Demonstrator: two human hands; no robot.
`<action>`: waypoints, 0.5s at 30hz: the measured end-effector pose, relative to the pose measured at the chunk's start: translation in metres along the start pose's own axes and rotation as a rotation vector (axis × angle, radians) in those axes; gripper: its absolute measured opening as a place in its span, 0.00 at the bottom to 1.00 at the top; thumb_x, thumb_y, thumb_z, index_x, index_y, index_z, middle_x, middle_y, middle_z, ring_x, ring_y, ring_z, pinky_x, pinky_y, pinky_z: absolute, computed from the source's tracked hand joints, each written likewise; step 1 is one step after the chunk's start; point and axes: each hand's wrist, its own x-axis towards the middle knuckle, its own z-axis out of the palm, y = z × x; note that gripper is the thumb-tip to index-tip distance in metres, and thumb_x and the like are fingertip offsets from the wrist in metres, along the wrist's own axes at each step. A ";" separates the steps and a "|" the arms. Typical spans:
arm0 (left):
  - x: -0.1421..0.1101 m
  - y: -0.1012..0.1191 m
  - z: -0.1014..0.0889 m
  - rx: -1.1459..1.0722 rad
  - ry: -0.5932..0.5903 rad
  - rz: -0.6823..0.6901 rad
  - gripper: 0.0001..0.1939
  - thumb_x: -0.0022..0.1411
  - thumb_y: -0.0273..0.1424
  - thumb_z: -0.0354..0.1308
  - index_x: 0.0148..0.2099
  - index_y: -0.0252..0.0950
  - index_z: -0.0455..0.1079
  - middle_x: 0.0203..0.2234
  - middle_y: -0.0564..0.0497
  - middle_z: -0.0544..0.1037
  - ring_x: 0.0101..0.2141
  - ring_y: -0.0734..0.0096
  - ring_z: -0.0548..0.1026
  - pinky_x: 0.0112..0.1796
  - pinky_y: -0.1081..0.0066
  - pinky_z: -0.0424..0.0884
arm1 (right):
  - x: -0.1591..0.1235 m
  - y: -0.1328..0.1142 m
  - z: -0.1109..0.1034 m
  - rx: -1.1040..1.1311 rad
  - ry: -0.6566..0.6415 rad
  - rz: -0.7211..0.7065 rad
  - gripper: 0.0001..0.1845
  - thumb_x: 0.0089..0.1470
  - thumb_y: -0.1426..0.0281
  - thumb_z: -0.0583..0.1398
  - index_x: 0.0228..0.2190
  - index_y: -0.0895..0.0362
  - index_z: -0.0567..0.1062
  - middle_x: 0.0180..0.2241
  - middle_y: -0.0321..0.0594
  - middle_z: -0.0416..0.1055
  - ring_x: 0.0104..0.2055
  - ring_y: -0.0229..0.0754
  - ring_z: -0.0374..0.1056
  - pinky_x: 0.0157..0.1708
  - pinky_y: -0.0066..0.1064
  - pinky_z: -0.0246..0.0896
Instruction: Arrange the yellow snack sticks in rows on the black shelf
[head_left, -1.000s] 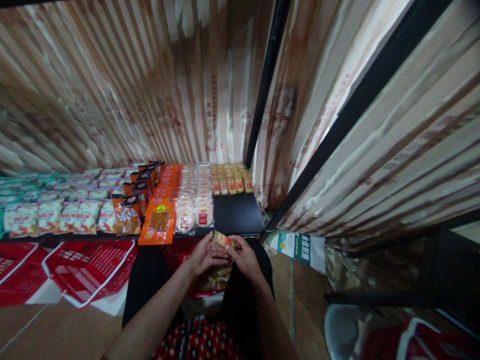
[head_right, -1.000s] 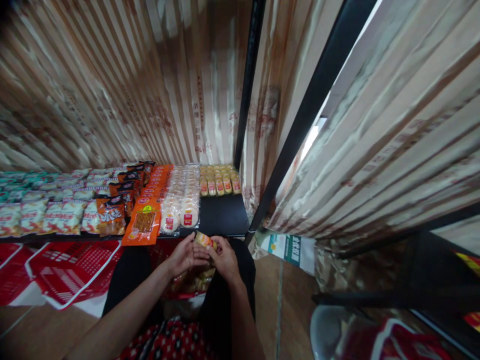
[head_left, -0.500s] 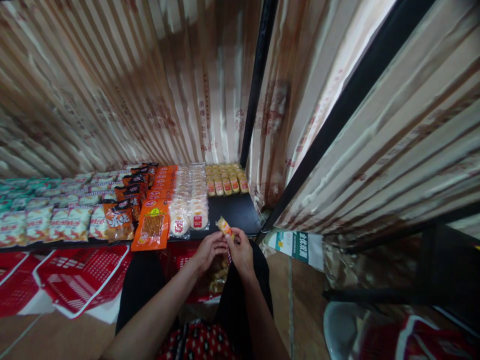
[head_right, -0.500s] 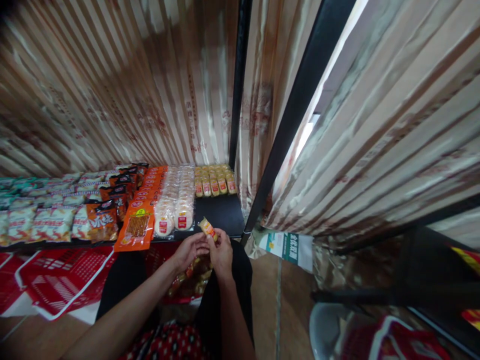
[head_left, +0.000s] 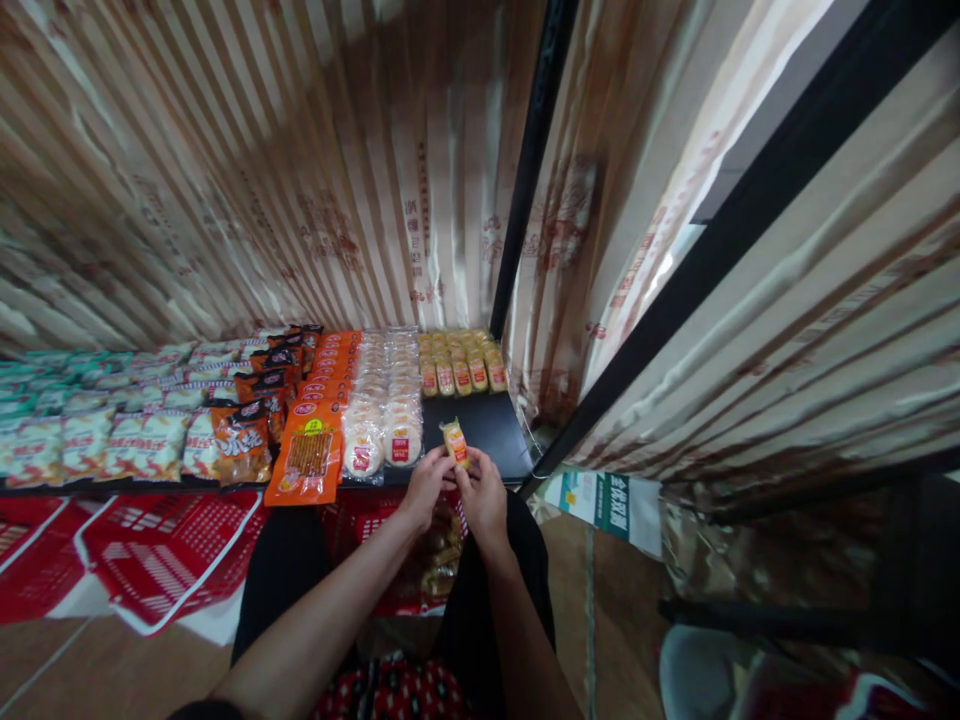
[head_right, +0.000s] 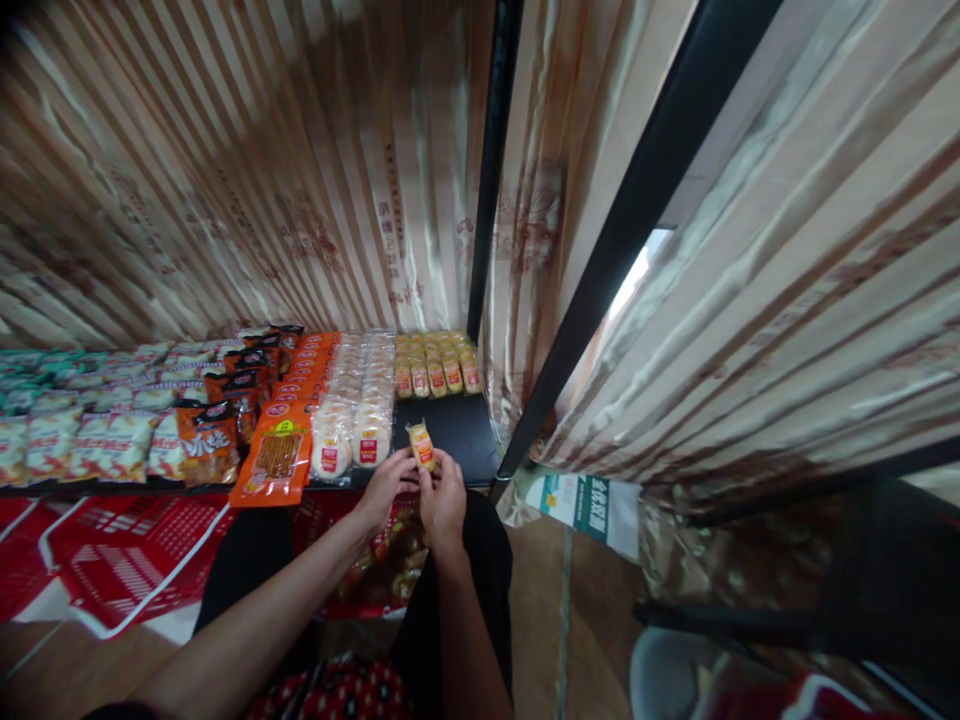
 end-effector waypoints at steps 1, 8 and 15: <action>0.002 0.001 0.001 0.019 0.006 0.009 0.19 0.53 0.31 0.54 0.48 0.33 0.68 0.34 0.47 0.77 0.30 0.73 0.74 0.30 0.76 0.67 | 0.004 -0.001 0.002 -0.015 0.001 -0.008 0.18 0.50 0.65 0.55 0.43 0.57 0.69 0.43 0.48 0.68 0.39 0.44 0.70 0.36 0.36 0.70; 0.021 0.010 0.006 0.173 0.150 0.041 0.16 0.51 0.25 0.52 0.45 0.34 0.67 0.29 0.51 0.74 0.29 0.74 0.72 0.29 0.78 0.67 | 0.025 -0.009 0.013 -0.252 0.022 -0.108 0.19 0.49 0.69 0.52 0.43 0.59 0.70 0.41 0.48 0.69 0.39 0.45 0.67 0.41 0.38 0.64; 0.047 0.000 0.006 0.394 0.207 0.104 0.13 0.54 0.25 0.52 0.42 0.37 0.68 0.34 0.50 0.77 0.34 0.71 0.74 0.36 0.74 0.68 | 0.041 -0.008 0.021 -0.449 0.016 -0.085 0.17 0.50 0.68 0.51 0.40 0.59 0.72 0.38 0.46 0.72 0.43 0.50 0.62 0.43 0.38 0.57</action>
